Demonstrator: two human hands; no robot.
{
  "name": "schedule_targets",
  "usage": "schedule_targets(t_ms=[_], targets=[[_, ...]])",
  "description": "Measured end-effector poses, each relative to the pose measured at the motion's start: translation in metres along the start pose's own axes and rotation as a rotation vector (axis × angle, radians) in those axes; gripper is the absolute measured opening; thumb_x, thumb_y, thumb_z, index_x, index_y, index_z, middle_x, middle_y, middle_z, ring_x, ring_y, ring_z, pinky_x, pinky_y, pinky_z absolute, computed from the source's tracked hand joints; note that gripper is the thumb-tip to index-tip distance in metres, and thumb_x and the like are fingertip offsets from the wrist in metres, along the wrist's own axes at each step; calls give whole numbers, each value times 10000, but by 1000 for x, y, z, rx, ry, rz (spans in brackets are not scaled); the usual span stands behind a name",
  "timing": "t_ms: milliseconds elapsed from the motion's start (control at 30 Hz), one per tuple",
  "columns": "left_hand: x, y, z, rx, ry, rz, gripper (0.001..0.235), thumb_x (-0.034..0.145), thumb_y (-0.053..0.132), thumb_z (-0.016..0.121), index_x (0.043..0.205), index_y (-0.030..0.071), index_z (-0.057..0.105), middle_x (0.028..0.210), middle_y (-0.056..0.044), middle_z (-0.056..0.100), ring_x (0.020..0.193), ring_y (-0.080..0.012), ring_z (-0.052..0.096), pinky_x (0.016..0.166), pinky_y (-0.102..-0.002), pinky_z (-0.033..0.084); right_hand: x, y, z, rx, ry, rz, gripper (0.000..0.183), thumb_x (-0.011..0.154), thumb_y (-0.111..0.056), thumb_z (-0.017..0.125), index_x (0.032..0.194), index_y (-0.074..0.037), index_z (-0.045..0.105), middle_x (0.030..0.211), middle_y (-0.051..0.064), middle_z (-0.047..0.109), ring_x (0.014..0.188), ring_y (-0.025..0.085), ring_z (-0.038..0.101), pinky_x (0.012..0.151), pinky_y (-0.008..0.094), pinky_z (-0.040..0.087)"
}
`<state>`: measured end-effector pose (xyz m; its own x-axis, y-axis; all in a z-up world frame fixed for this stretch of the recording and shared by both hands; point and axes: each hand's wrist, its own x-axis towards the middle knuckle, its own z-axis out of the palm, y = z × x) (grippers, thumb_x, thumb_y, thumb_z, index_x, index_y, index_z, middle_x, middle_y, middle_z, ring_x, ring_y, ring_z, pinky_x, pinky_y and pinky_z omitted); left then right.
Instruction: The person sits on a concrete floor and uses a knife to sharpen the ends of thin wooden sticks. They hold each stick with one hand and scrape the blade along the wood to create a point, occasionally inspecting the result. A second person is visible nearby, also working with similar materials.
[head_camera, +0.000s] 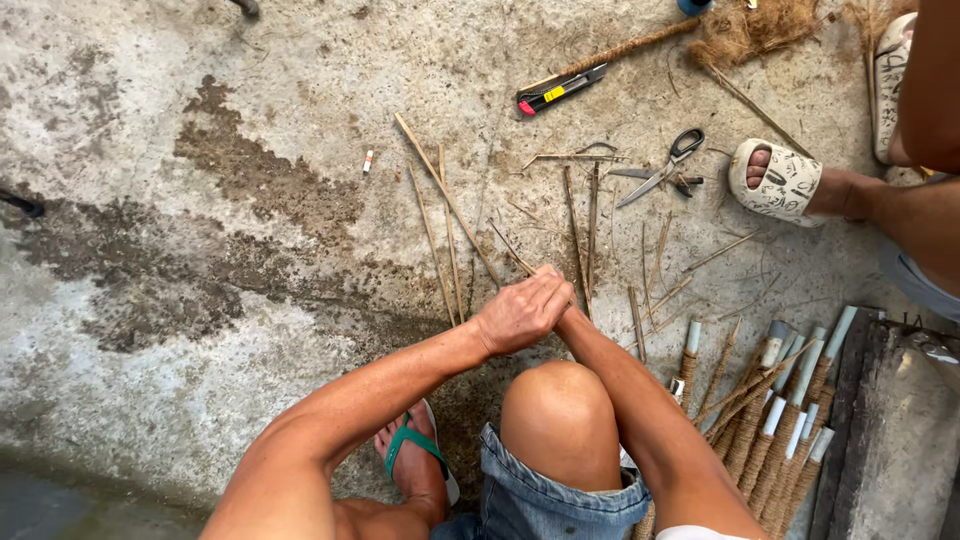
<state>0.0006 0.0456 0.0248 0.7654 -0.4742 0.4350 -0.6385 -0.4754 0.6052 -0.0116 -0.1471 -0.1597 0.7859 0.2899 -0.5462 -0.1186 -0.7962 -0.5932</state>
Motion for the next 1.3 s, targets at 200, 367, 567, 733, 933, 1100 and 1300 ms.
schedule_targets(t_ms=[200,367,567,733,933,1100,1300], targets=[[0,-6,8,-24,-4,-52,233,939,34,633,1137,-80,586,1085,-233,694,1066,-324,724,938,-376,592,18,2,-14,-136,-18,4,267,966,-316,613,864,-72,579,847,99,534,846,227,598,762,383,513],[-12,-8,8,-42,57,-59,291,888,32,610,1153,-87,590,1086,-232,711,1027,-317,733,897,-373,609,23,-8,-19,-138,-35,54,306,970,-324,621,869,-36,630,862,160,585,843,264,631,764,398,529],[6,-28,3,-116,86,-261,203,1044,51,536,1185,-86,588,1054,-270,713,787,-294,743,620,-345,635,25,-32,-31,-157,-65,117,362,976,-334,631,876,8,690,880,234,647,840,309,671,765,416,547],[26,-34,-22,-269,10,-576,213,1079,125,503,1209,-13,599,923,-205,740,616,-251,723,485,-348,604,11,-48,-35,-171,-102,272,412,980,-342,640,881,45,740,895,296,698,838,346,704,767,430,563],[36,-8,-20,-131,122,-201,196,1111,131,500,1216,-12,583,993,-194,727,729,-233,732,572,-280,611,18,-61,-75,-195,22,-514,222,846,-154,634,820,35,747,813,250,731,735,379,709,630,480,558],[57,-15,-39,-332,106,-560,222,1143,139,428,1170,19,613,981,-160,739,670,-174,744,457,-248,559,-29,-103,-114,409,-224,435,383,994,-357,672,774,-56,583,546,5,500,460,154,446,435,367,334],[69,-36,-64,-443,219,-716,255,1106,199,454,1142,41,651,988,-105,776,812,-138,769,711,-271,678,-74,-130,-131,414,-257,434,419,1014,-401,603,720,-104,566,493,-60,416,392,106,332,383,326,263]])
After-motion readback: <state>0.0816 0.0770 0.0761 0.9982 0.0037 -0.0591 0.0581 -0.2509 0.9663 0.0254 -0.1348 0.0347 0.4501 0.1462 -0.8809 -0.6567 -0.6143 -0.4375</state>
